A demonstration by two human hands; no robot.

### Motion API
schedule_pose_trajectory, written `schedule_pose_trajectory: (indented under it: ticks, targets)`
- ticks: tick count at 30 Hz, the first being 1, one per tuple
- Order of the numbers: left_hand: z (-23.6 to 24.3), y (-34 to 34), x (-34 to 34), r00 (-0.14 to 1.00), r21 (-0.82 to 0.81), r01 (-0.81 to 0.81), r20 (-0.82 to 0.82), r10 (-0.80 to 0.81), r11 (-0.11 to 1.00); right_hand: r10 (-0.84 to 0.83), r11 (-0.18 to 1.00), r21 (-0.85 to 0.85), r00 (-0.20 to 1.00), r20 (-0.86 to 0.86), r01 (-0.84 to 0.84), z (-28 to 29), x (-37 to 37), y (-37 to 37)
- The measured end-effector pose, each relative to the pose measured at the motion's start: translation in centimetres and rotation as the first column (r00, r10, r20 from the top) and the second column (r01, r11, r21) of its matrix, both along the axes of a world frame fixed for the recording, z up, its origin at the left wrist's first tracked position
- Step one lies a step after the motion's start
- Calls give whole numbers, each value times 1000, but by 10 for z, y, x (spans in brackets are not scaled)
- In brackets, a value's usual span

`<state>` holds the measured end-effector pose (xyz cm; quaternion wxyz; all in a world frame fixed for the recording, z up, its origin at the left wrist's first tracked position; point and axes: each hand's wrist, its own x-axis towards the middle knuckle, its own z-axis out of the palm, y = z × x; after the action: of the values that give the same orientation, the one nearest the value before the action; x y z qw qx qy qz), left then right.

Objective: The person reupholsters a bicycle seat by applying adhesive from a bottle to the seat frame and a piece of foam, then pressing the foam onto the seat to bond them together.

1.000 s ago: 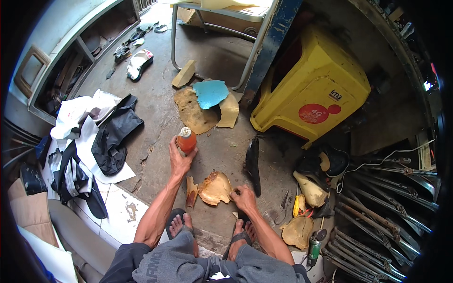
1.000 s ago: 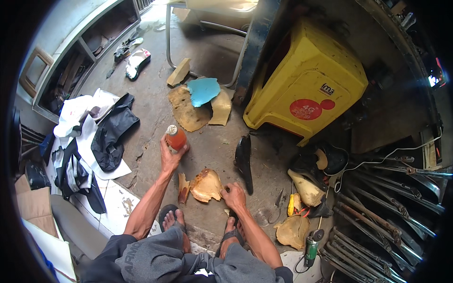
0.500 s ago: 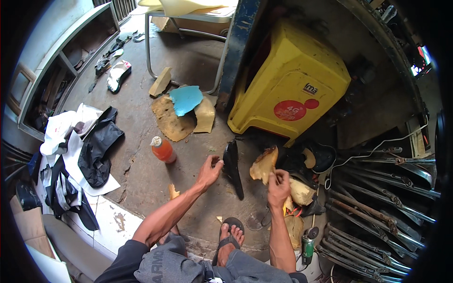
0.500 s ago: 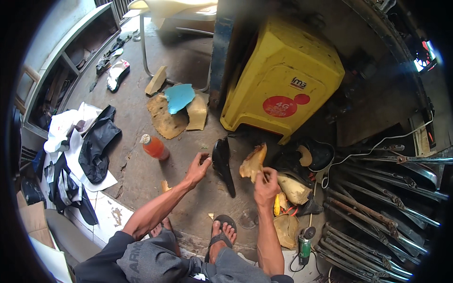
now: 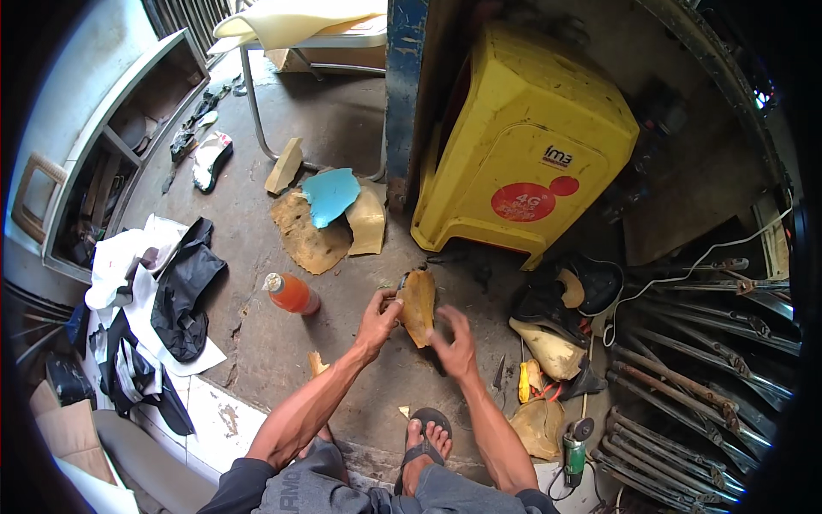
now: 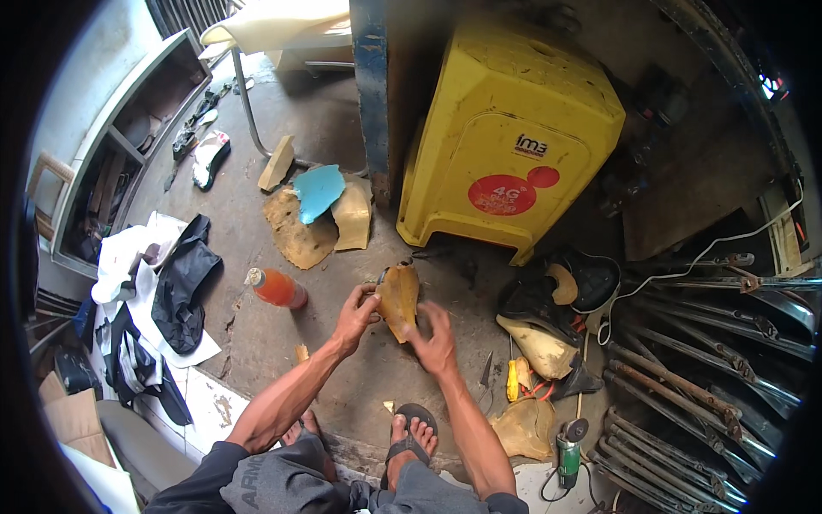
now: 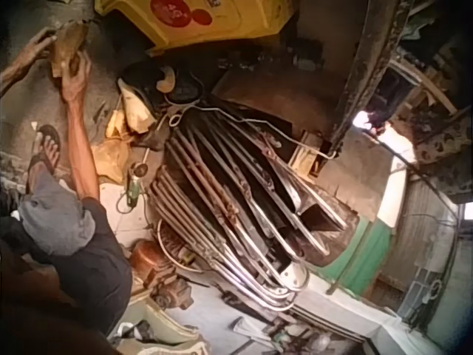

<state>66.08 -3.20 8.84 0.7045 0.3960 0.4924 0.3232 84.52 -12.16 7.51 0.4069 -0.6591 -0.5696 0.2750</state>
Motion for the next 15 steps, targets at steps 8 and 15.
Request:
schedule_pose_trajectory:
  ticks: [8, 15]
  targets:
    - [-10, -3, -4, 999, 46, -22, -29, 23, 999, -246, 876, -477, 792, -559, -65, -31, 15, 45]
    - [-22, -14, -56, 990, -9, -126, 58, 126, 992, -324, 896, -445, 665, -673, -13, -18, -45, -6]
